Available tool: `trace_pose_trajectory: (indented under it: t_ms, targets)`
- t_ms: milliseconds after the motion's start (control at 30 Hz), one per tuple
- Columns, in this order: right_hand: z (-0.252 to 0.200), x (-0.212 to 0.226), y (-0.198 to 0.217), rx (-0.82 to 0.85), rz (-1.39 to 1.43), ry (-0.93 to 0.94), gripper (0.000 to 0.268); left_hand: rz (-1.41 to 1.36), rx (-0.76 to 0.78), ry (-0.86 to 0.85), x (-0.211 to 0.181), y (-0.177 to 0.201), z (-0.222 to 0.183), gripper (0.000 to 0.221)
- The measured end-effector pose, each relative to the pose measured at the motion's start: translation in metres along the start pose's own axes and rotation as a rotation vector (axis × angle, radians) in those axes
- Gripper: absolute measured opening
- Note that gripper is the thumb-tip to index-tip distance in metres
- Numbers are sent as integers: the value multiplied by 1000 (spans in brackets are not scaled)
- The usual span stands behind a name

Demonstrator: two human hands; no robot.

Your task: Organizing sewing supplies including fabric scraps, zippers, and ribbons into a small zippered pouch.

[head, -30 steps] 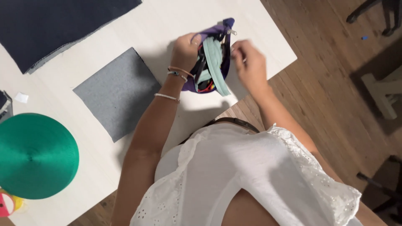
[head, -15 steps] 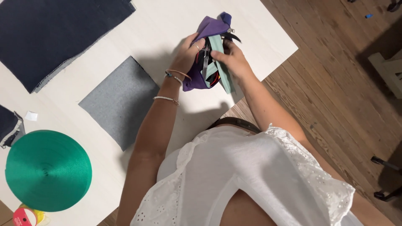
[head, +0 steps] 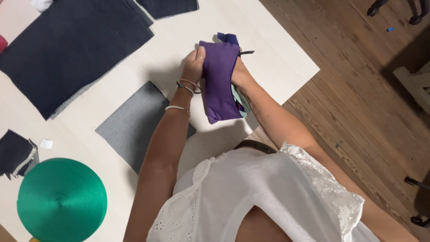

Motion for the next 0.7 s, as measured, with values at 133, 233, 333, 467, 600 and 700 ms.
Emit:
trace_pose_trajectory:
  t_ms: [133,233,333,467,600,700]
  targets:
    - [13,-3,-7,-54,135,7,67,-246,-80,198,0,0,7,49]
    - [8,-16,-9,-82,211,3,58,-379,-203,272,17,3,15,38]
    - [3,-31,4,-108,278,1,49,-408,-305,324,-3,15,-4,58]
    - [-4,-46,17,-138,344,4,41,-727,-367,430,-17,21,-29,59]
    - [-6,-58,31,-173,459,11,30,-893,-422,547,-14,33,-39,52]
    - [-22,-21,39,-193,574,-1,24,-892,-409,593,7,50,-33,59]
Point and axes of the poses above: each hand's wrist, its own z-axis towards the middle knuckle, its own y-axis out of the back of the hand, x = y × z, the point moved 4 cm from there along z, towards the middle knuckle, and after that the axes turned 10 degrees about -x, right-handed, at the moved point
